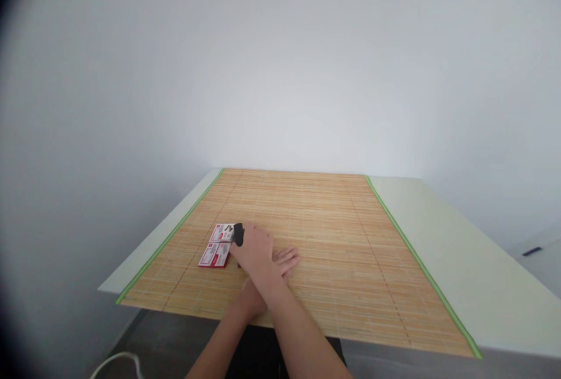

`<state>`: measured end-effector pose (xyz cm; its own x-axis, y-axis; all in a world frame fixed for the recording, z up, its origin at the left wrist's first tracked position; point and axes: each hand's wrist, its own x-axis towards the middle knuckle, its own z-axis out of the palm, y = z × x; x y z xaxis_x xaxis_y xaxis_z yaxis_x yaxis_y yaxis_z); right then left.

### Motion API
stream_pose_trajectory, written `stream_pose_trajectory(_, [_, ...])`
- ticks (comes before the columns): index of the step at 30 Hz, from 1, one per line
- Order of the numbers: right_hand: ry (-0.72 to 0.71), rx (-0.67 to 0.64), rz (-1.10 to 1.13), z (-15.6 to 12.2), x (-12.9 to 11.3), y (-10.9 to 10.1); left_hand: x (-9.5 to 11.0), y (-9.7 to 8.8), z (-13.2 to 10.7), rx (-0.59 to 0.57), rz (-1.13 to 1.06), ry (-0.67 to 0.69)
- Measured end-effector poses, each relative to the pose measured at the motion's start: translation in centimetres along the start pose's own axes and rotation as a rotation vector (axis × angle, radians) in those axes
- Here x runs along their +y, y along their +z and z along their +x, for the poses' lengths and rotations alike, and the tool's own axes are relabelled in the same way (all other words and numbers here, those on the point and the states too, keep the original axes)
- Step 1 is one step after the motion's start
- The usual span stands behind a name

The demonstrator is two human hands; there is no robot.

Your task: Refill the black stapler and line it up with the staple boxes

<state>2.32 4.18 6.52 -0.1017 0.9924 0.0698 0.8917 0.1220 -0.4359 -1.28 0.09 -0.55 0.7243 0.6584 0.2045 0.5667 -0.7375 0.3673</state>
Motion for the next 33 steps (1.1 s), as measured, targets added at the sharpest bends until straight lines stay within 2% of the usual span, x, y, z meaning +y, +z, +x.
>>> stream_pose_trajectory(4, [-0.029,0.016,-0.028,0.6,4.7,-3.1,2.1,-2.3,-0.6,0.027,-0.131,-0.034])
stream_pose_trajectory(7, [-0.048,0.023,-0.047,-0.2,9.1,-5.7,3.1,-3.6,-0.3,0.114,-0.252,-0.080])
stream_pose_trajectory(11, [-0.055,0.014,-0.070,-2.5,13.9,-8.5,2.8,-3.8,0.1,0.324,-0.275,-0.219])
stream_pose_trajectory(14, [-0.054,0.001,-0.080,-4.3,15.7,-9.4,2.4,-3.2,0.0,0.366,-0.128,-0.291])
stream_pose_trajectory(17, [-0.064,-0.008,-0.083,-5.5,16.2,-9.5,2.6,-2.7,-0.2,0.296,0.040,-0.267])
stream_pose_trajectory(20, [-0.070,-0.001,-0.087,-5.9,16.3,-9.4,3.3,-2.3,-0.3,0.248,0.117,-0.246])
stream_pose_trajectory(26, [-0.119,-0.007,-0.021,-5.7,16.6,-9.7,5.3,-0.5,-0.5,0.253,0.210,-0.324])
stream_pose_trajectory(29, [-0.128,0.002,-0.008,-5.1,15.8,-9.1,5.7,0.2,-0.4,0.259,0.228,-0.361])
stream_pose_trajectory(33, [-0.162,0.056,-0.005,-4.1,13.4,-7.7,5.7,0.3,-0.5,0.258,0.228,-0.361])
